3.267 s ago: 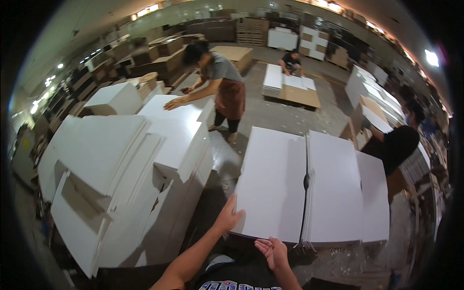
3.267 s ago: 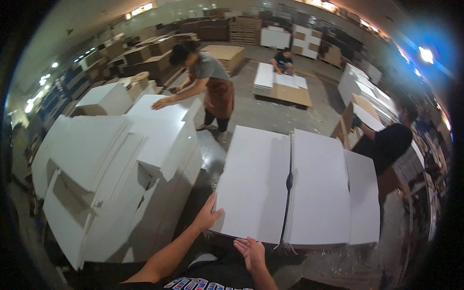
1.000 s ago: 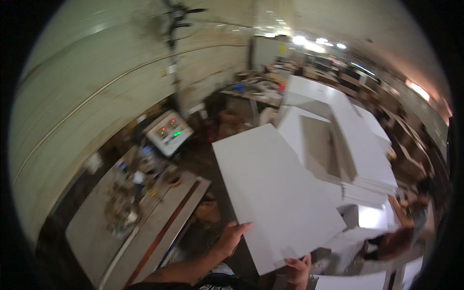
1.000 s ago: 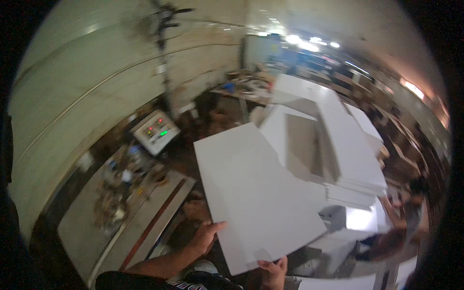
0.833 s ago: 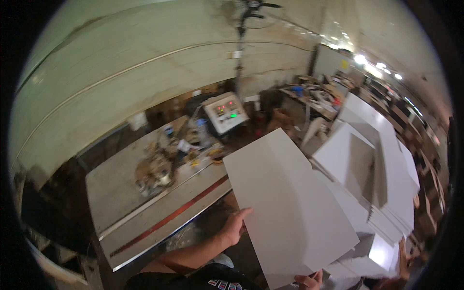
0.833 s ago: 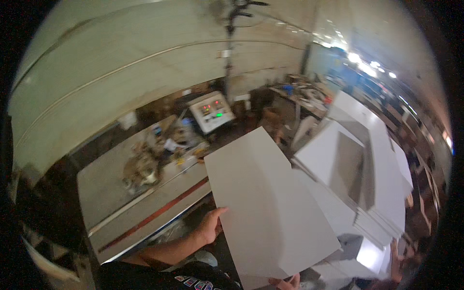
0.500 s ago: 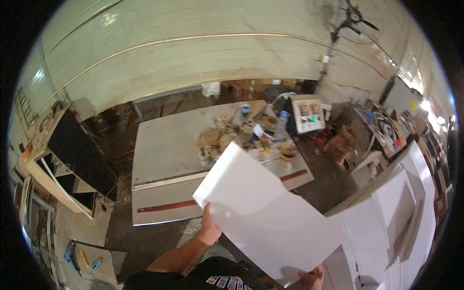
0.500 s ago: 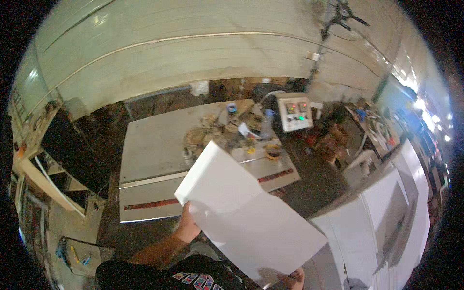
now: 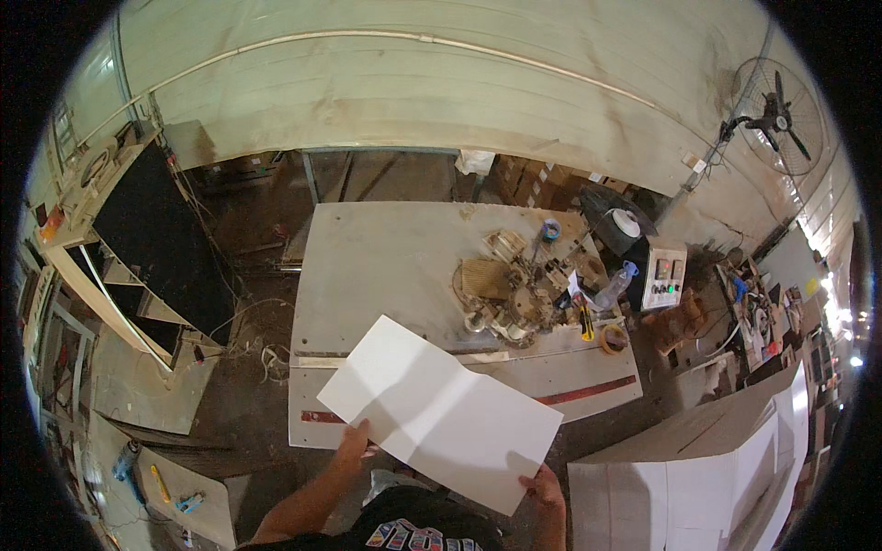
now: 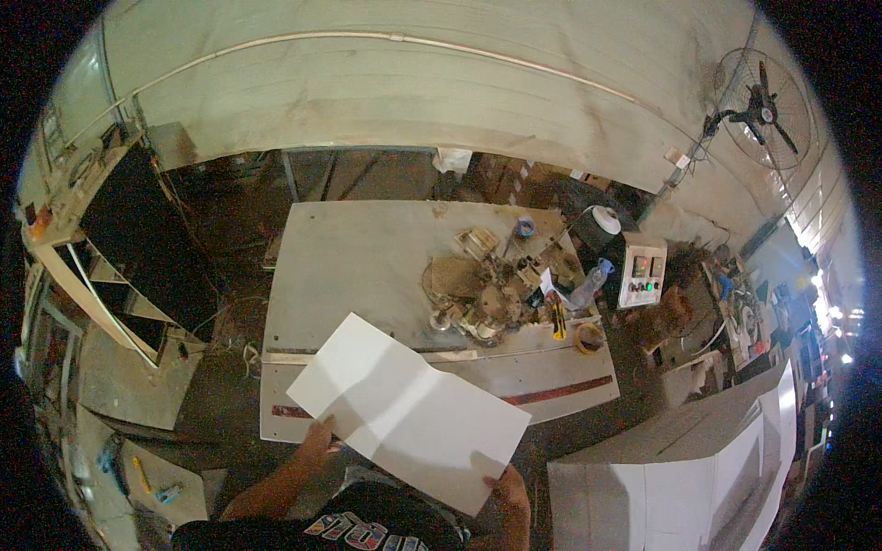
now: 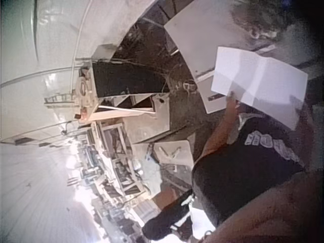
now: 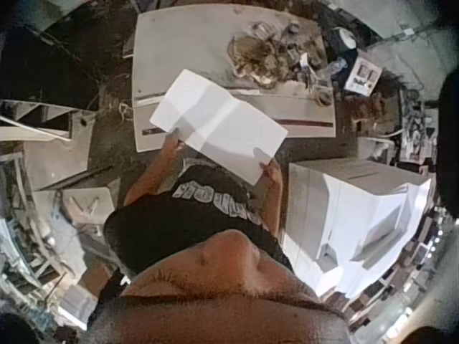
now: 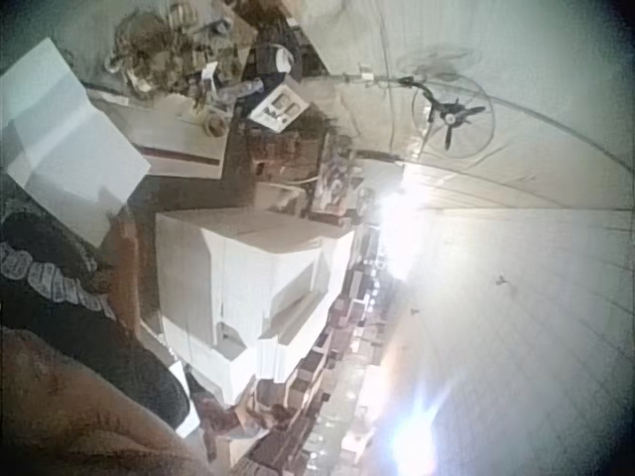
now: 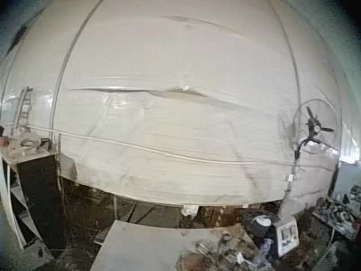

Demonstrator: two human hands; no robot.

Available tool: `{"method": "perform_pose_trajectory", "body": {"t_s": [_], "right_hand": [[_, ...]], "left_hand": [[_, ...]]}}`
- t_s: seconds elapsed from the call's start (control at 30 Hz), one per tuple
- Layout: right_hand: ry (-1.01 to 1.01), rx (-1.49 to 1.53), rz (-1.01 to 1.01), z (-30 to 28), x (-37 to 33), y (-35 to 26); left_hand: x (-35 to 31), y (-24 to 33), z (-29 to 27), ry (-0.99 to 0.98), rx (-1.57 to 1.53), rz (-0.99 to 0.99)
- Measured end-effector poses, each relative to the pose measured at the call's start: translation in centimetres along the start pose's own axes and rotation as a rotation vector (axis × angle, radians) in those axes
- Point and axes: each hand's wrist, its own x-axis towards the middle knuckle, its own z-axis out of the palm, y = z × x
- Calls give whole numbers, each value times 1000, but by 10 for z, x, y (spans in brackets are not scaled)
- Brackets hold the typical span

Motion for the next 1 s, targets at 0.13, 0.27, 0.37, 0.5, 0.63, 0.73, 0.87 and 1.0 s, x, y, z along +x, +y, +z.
{"method": "perform_pose_trajectory", "body": {"t_s": [0.13,0.27,0.37,0.5,0.63,0.73,0.87,1.0], "right_hand": [[428,-11,126,29,73,26],[741,-51,27,54,106,29],[835,-200,21,59,114,12],[775,-403,-110,53,119,-4],[753,-180,-204,47,137,-1],[798,-169,-135,45,155,-3],[815,-148,-96,44,161,-8],[841,-195,-95,48,155,-8]], "left_hand": [[13,40,-43,278,1111,404],[26,62,-51,595,818,619],[33,62,-42,737,917,643],[38,54,-36,735,963,773],[40,46,-35,710,973,784],[40,47,-34,706,977,775],[41,51,-34,703,970,800],[41,53,-34,707,970,790]]}}
